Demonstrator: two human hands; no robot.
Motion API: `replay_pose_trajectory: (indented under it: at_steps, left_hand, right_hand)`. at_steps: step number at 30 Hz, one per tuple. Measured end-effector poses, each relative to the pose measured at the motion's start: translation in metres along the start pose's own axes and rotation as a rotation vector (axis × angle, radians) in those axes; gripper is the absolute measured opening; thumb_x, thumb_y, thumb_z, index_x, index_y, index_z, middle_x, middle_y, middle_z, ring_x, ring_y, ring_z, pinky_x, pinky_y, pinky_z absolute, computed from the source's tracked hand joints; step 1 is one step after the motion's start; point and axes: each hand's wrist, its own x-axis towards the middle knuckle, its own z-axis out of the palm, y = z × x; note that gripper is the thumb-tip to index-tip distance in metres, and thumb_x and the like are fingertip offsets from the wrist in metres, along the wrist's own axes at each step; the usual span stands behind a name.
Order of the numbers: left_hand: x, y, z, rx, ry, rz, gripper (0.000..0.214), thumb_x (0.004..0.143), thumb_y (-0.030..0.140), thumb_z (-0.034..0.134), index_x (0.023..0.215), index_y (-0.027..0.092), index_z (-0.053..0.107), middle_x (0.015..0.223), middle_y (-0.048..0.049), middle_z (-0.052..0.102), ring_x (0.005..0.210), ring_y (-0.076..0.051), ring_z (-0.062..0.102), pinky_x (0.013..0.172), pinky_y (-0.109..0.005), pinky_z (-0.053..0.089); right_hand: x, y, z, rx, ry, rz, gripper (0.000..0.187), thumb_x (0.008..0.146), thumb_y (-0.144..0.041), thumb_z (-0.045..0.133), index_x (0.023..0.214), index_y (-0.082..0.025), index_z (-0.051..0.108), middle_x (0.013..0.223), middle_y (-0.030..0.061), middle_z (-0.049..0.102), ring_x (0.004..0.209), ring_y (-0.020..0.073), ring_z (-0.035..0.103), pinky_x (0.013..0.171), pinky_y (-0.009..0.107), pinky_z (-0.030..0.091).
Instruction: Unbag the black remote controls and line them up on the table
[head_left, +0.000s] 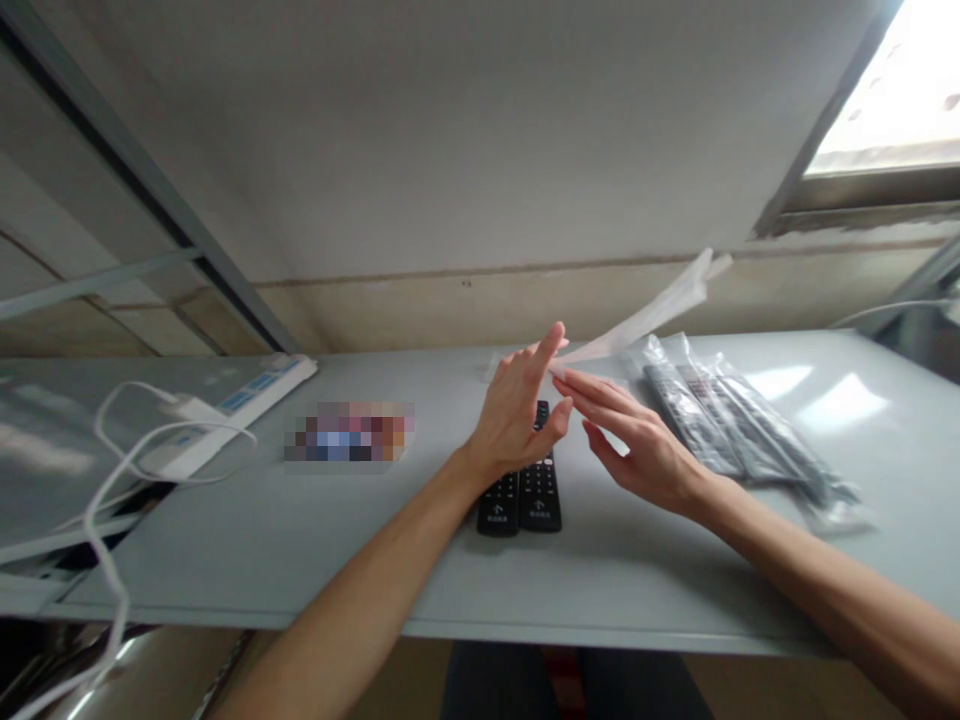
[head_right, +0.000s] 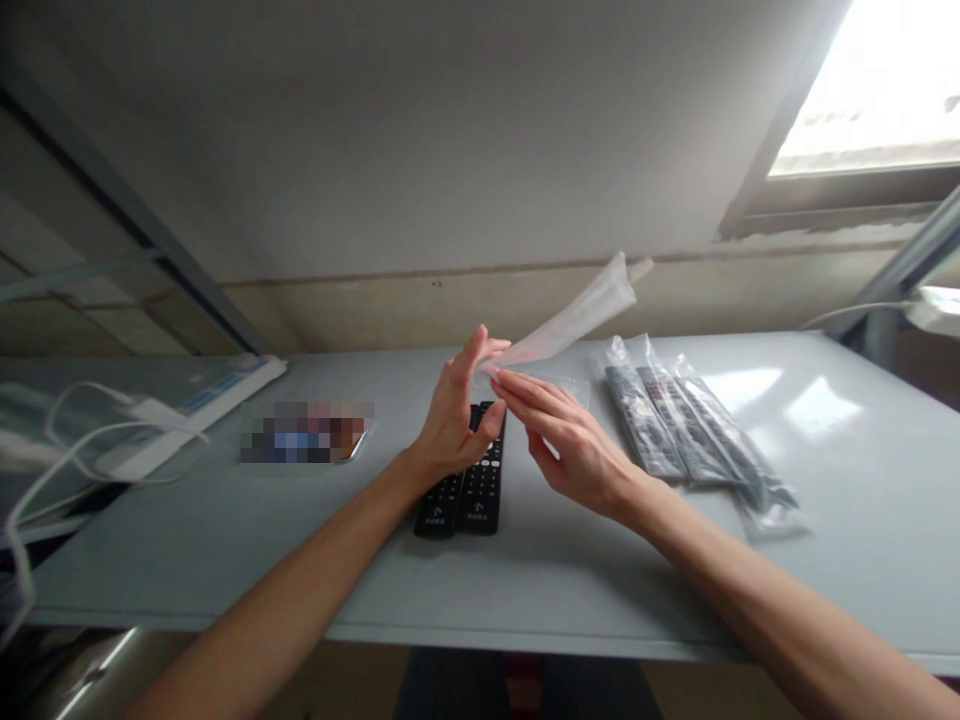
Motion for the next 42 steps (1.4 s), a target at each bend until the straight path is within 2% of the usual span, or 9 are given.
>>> replay_pose_trajectory:
  at_steps: [7,13,18,21,24,29,33,38,42]
  left_hand:
    - [0.001,0.000,0.000,-0.035,-0.069,-0.051,0.071,0.107,0.039,0.041,0.169,0.023,0.009,0.160,-0.0184,0.047,0.140,-0.031,0.053,0.114,-0.052,0.043]
    - [0.002,0.004,-0.004,-0.005,-0.098,-0.044,0.068,0.106,0.034,0.038,0.168,0.027,0.013,0.158,-0.0160,0.049,0.144,-0.031,0.049,0.118,-0.053,0.039]
    - [0.002,0.007,-0.005,0.038,-0.115,-0.032,0.060,0.106,0.022,0.032,0.165,0.027,0.022,0.156,-0.0138,0.052,0.142,-0.028,0.051,0.118,-0.050,0.040]
    - [0.002,0.006,-0.005,0.057,-0.141,-0.035,0.062,0.104,0.015,0.030,0.165,0.026,0.027,0.155,-0.0124,0.055,0.142,-0.026,0.052,0.119,-0.049,0.040]
    - [0.003,0.001,-0.007,0.123,-0.160,-0.049,0.060,0.101,0.009,0.032,0.158,0.025,0.042,0.152,-0.0087,0.061,0.147,-0.024,0.049,0.123,-0.050,0.035]
    - [-0.002,-0.012,-0.006,0.235,-0.146,-0.094,0.057,0.096,-0.003,0.033,0.136,0.020,0.066,0.137,-0.0051,0.073,0.151,-0.022,0.046,0.126,-0.053,0.031]
    - [-0.005,-0.021,-0.002,0.249,-0.103,-0.148,0.054,0.091,-0.008,0.037,0.124,0.018,0.072,0.126,-0.0048,0.078,0.145,-0.022,0.054,0.123,-0.052,0.036]
    - [-0.007,-0.026,0.000,0.284,-0.051,-0.234,0.047,0.088,-0.008,0.045,0.114,0.017,0.076,0.113,-0.0051,0.081,0.138,-0.023,0.059,0.121,-0.050,0.041]
    - [-0.008,-0.031,-0.001,0.312,-0.041,-0.299,0.045,0.087,-0.006,0.045,0.108,0.017,0.077,0.107,-0.0058,0.081,0.136,-0.026,0.060,0.116,-0.055,0.046]
  right_hand:
    - [-0.004,0.005,0.001,-0.089,-0.059,0.011,0.093,0.089,0.009,0.046,0.169,-0.034,0.028,0.167,0.0063,0.045,0.157,0.0293,0.039,0.125,0.062,0.042]
    - [-0.010,0.005,0.003,-0.056,-0.206,0.092,0.079,0.086,0.005,0.054,0.152,-0.037,0.059,0.172,-0.0003,0.035,0.156,0.0339,0.039,0.123,0.063,0.042]
    - [-0.015,0.006,0.003,-0.067,-0.202,0.167,0.062,0.085,0.002,0.058,0.127,-0.039,0.078,0.159,-0.0004,0.056,0.147,0.0352,0.053,0.119,0.066,0.046]
    - [-0.019,0.008,0.005,-0.074,-0.187,0.270,0.052,0.088,-0.003,0.060,0.121,-0.038,0.081,0.134,0.0028,0.075,0.126,0.0320,0.071,0.110,0.056,0.058]
    - [-0.018,0.010,0.006,-0.117,-0.096,0.324,0.049,0.094,-0.010,0.056,0.129,-0.036,0.077,0.115,0.0036,0.081,0.114,0.0291,0.076,0.104,0.051,0.062]
    - [-0.010,0.021,0.003,-0.138,0.205,0.424,0.069,0.098,-0.024,0.060,0.164,-0.028,0.039,0.148,0.0145,0.063,0.134,0.0345,0.062,0.113,0.058,0.053]
    - [-0.011,0.031,0.000,-0.052,0.334,0.506,0.086,0.098,-0.036,0.068,0.169,-0.028,0.020,0.133,0.0167,0.067,0.112,0.0331,0.070,0.101,0.056,0.059]
    - [-0.007,0.026,-0.004,0.018,0.421,0.520,0.083,0.095,-0.038,0.072,0.164,-0.035,0.027,0.128,0.0118,0.066,0.102,0.0272,0.069,0.085,0.046,0.063]
    - [-0.001,0.018,-0.008,0.052,0.447,0.489,0.032,0.096,-0.034,0.069,0.127,-0.031,0.067,0.124,0.0089,0.065,0.105,0.0237,0.066,0.078,0.038,0.061]
